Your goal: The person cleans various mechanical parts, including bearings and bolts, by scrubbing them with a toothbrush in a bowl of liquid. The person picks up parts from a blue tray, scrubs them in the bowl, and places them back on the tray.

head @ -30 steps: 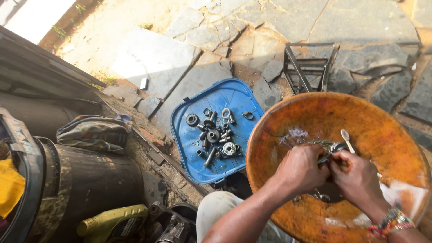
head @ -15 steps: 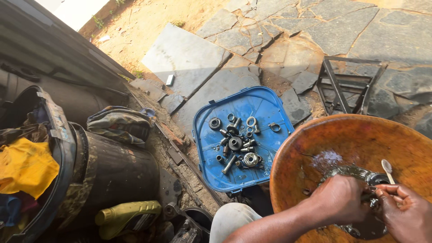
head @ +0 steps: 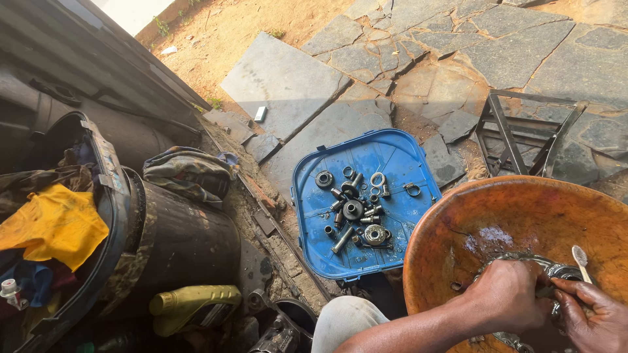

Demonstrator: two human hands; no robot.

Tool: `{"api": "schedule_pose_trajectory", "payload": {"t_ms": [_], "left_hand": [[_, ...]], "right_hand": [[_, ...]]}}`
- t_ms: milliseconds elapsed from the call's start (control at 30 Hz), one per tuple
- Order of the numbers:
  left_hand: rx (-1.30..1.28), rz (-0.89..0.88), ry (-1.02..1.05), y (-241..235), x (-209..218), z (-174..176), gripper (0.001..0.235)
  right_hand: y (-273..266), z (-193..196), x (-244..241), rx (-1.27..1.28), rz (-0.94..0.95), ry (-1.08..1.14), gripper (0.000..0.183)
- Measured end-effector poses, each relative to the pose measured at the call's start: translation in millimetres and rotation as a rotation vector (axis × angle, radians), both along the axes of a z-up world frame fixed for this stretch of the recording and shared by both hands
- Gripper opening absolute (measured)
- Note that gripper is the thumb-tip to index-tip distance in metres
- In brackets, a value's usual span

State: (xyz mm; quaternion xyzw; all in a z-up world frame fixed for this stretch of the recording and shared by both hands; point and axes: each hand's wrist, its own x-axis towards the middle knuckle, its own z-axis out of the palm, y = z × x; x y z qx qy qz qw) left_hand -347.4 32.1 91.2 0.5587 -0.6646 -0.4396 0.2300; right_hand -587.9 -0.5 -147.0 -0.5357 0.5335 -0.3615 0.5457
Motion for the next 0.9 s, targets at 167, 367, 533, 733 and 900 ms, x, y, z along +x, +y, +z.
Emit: {"api": "schedule_pose_trajectory", "payload": {"t_ms": [167,367,533,733,900], "left_hand": [[0.016,0.045,0.061,-0.9,-0.3,0.8,0.046],[-0.066,0.002,0.036,-2.3,-2.6,-13.7,0.036],[-0.085,-0.025,0.07,-4.9,2.4,-3.6,0.046],[-0.105,-0.049,0.201,-4.5,3.9,18.3,0.045],[-0.072,-0.055,0.288,-6.6,5.8,33.8,0.043]], "right_hand": [[5.2,26.2,9.0,0.079,-0.106,0.096,0.026],[7.1,66.7,13.0,0.153,-0.11,0.01,0.025],[3.1,106.3,11.3,0.406,-0.111,-0.186,0.027],[11.0,165.2,15.7,0.445,-0.15,-0.363,0.032],[8.7,190.4,17.7,0.538,-0.109,-0.413,0.036]]}}
